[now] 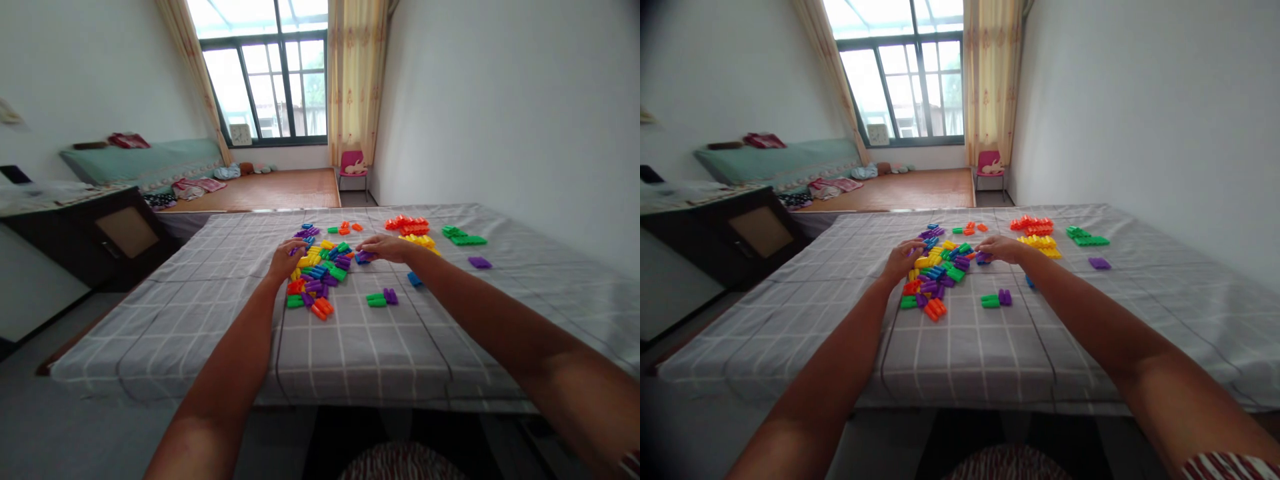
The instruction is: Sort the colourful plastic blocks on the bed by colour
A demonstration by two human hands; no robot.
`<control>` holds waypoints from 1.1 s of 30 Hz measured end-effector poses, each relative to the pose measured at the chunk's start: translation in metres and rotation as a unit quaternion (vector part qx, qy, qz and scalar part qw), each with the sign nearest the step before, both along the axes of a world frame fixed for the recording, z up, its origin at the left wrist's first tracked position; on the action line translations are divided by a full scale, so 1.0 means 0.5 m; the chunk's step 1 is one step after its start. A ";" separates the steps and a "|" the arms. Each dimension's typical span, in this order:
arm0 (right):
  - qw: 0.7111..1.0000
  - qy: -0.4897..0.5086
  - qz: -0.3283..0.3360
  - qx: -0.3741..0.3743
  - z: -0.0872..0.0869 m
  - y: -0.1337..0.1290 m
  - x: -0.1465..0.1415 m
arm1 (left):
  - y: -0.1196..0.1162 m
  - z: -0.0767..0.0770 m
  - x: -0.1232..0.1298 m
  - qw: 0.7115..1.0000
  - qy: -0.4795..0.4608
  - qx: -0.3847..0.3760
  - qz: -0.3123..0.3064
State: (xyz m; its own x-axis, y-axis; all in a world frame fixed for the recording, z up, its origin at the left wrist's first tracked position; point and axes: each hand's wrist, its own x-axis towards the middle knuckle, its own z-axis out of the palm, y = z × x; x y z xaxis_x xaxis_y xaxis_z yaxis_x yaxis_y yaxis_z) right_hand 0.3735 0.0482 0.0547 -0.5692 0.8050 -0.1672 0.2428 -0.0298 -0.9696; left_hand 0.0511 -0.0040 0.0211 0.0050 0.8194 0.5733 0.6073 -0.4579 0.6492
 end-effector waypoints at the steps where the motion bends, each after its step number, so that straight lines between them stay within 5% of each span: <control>1: 1.000 0.024 0.005 -0.011 0.004 0.000 0.023 | 0.001 -0.001 -0.009 1.000 -0.001 -0.001 0.023; 5: 0.997 0.071 0.008 0.003 0.017 -0.002 0.136 | 0.003 -0.005 -0.051 0.994 0.001 -0.018 0.106; 8: 0.983 0.103 -0.125 0.082 0.024 0.012 0.255 | 0.004 -0.005 -0.075 0.987 0.018 -0.026 0.157; 10: 0.946 0.108 -0.274 0.136 0.019 0.027 0.355 | 0.006 -0.007 -0.083 0.983 0.029 -0.028 0.177; 13: 0.849 0.031 -0.500 0.172 -0.015 0.040 0.510 | 0.011 -0.011 -0.088 0.977 0.047 -0.037 0.203; 15: 0.799 -0.053 -0.572 0.178 -0.055 0.037 0.592 | 0.015 -0.014 -0.091 0.972 0.067 -0.049 0.222; 21: 0.763 -0.283 -0.545 0.200 -0.158 0.014 0.672 | 0.020 -0.023 -0.099 0.955 0.140 -0.091 0.243; 28: 0.739 -0.380 -0.504 0.238 -0.160 0.002 0.670 | 0.012 -0.019 -0.099 0.955 0.163 -0.096 0.227; 33: 0.766 -0.374 -0.452 0.262 -0.165 -0.008 0.665 | 0.011 -0.018 -0.094 0.956 0.161 -0.104 0.220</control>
State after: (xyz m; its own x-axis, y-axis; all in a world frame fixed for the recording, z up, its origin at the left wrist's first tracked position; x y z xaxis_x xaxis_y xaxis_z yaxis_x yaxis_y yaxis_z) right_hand 0.7061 0.0443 -0.0280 0.3569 0.8824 0.3067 0.8466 -0.1668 -0.5054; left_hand 0.0039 0.0015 0.0123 -0.2175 0.8789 0.4246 0.8957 0.0069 0.4447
